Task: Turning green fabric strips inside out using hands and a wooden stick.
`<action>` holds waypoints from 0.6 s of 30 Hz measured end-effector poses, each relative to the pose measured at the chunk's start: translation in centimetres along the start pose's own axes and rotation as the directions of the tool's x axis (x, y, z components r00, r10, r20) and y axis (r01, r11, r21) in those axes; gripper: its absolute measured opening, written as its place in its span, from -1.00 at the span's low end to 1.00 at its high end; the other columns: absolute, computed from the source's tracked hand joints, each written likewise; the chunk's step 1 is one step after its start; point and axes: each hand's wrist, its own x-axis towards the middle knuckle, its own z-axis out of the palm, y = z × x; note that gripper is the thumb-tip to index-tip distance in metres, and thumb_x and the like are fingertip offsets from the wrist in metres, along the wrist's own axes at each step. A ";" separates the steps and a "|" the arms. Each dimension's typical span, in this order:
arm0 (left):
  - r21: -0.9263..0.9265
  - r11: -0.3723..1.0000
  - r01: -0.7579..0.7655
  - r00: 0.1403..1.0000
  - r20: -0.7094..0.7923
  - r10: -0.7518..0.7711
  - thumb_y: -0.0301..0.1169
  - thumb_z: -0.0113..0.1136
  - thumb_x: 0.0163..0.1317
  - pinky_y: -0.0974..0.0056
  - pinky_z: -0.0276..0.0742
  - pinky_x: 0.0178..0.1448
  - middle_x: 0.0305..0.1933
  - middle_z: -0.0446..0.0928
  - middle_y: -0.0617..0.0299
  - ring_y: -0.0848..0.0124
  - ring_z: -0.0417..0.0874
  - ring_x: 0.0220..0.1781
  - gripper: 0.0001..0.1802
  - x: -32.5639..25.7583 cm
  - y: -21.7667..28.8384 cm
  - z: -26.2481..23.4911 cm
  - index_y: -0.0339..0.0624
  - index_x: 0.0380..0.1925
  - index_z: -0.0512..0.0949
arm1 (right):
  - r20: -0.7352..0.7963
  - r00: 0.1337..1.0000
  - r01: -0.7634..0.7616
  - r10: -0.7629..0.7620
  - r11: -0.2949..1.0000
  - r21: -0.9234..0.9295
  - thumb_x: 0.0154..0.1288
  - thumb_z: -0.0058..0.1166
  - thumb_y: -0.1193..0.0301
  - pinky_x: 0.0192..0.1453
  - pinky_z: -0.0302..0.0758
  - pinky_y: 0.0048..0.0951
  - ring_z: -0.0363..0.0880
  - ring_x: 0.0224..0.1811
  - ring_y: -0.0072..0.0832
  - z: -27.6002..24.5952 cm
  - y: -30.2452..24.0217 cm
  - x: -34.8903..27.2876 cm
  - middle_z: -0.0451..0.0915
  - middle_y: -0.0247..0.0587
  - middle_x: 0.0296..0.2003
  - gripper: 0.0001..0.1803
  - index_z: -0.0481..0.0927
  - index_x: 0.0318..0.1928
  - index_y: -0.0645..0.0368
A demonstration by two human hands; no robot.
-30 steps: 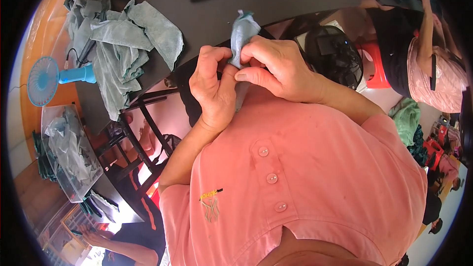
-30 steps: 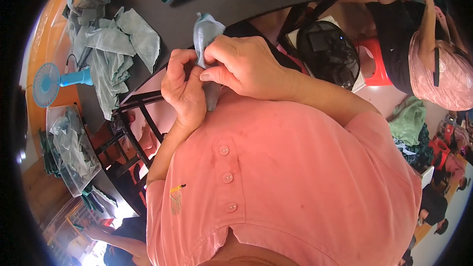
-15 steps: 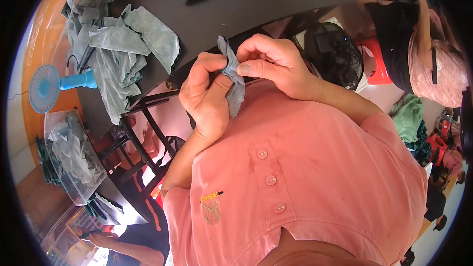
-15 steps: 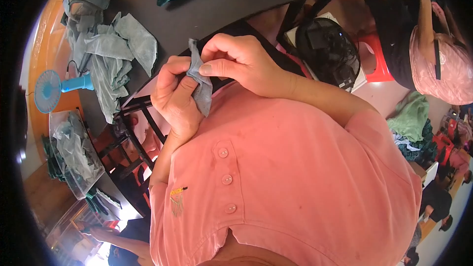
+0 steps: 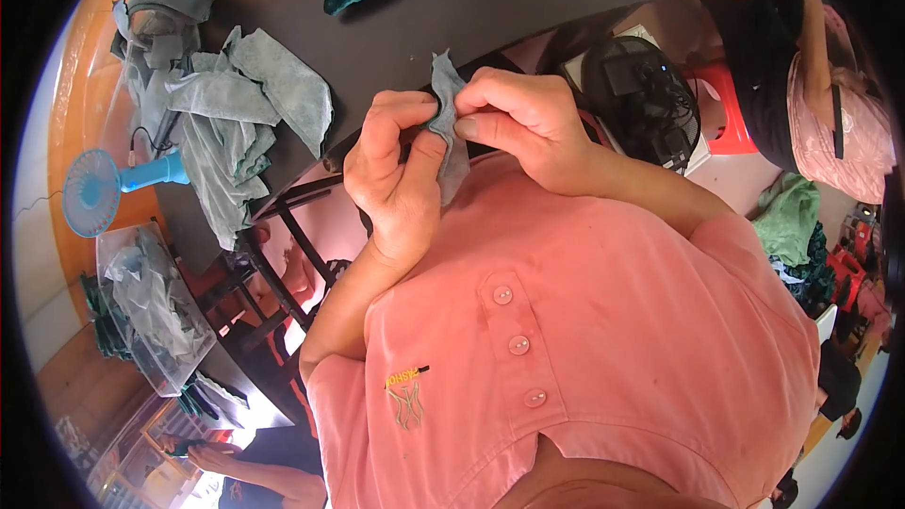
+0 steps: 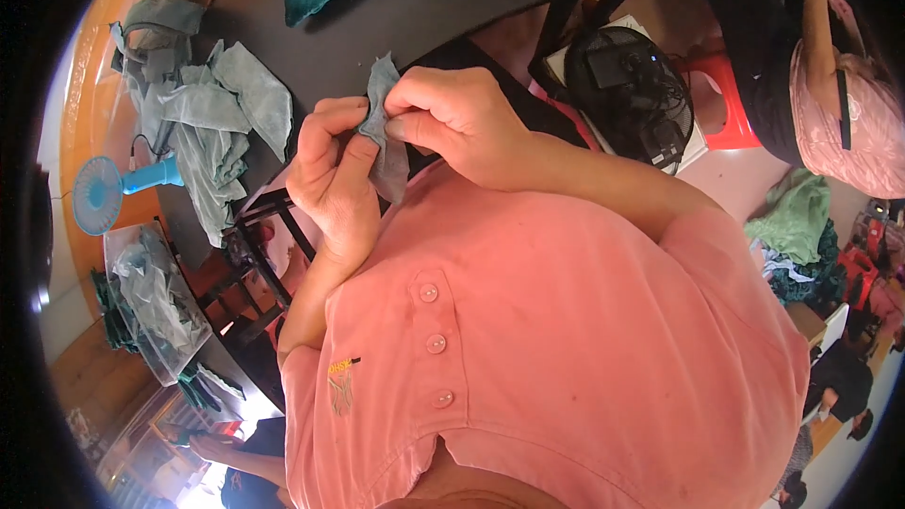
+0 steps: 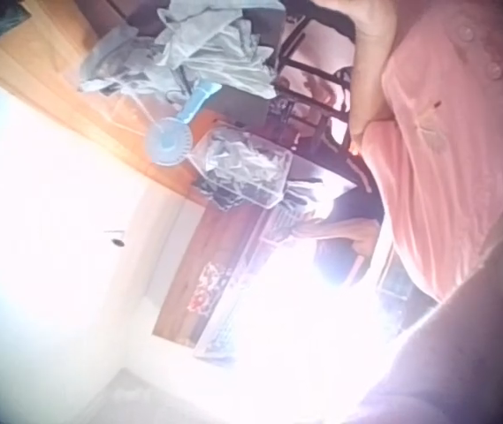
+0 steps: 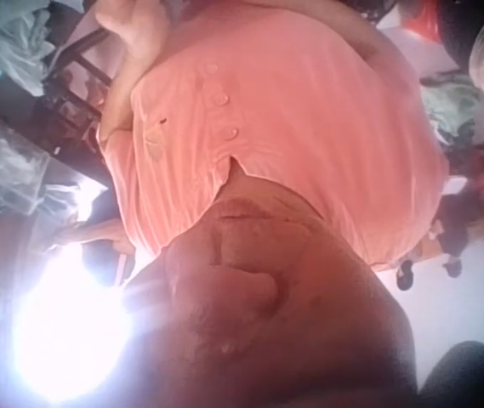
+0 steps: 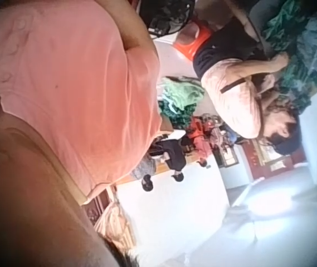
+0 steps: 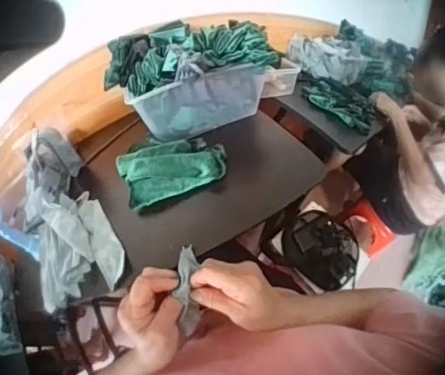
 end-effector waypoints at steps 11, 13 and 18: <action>-0.194 0.894 0.405 0.914 0.120 -0.388 -0.73 0.02 0.04 0.48 0.33 -0.19 -0.29 0.45 0.22 0.48 0.42 -0.30 -0.80 1.7 1.8 0.4 -0.40 -0.32 0.55 | 0.005 0.949 0.314 -0.315 0.943 -0.107 0.11 0.09 0.55 -0.48 0.36 -0.36 0.44 -0.57 -0.26 -1.0 0.6 1.4 0.47 -0.18 -0.51 -0.93 0.47 -0.40 0.25; -0.119 0.953 0.279 0.958 0.112 -0.266 -0.74 0.02 0.04 0.48 0.33 -0.19 -0.27 0.46 0.23 0.50 0.42 -0.30 -0.79 1.9 1.4 0.3 -0.41 -0.30 0.54 | 0.016 0.948 0.317 -0.318 0.940 -0.123 0.11 0.08 0.54 -0.47 0.34 -0.36 0.42 -0.56 -0.28 -1.3 0.5 1.5 0.45 -0.19 -0.51 -0.92 0.46 -0.40 0.26; 0.099 0.993 -0.068 0.990 0.128 0.055 -0.77 0.00 0.03 0.49 0.34 -0.18 -0.21 0.49 0.23 0.55 0.41 -0.28 -0.73 1.9 0.5 0.5 -0.41 -0.24 0.52 | -0.018 0.940 0.337 -0.340 0.935 -0.108 0.09 0.05 0.53 -0.53 0.31 -0.34 0.41 -0.59 -0.24 -1.1 0.4 1.7 0.45 -0.19 -0.53 -0.95 0.47 -0.41 0.22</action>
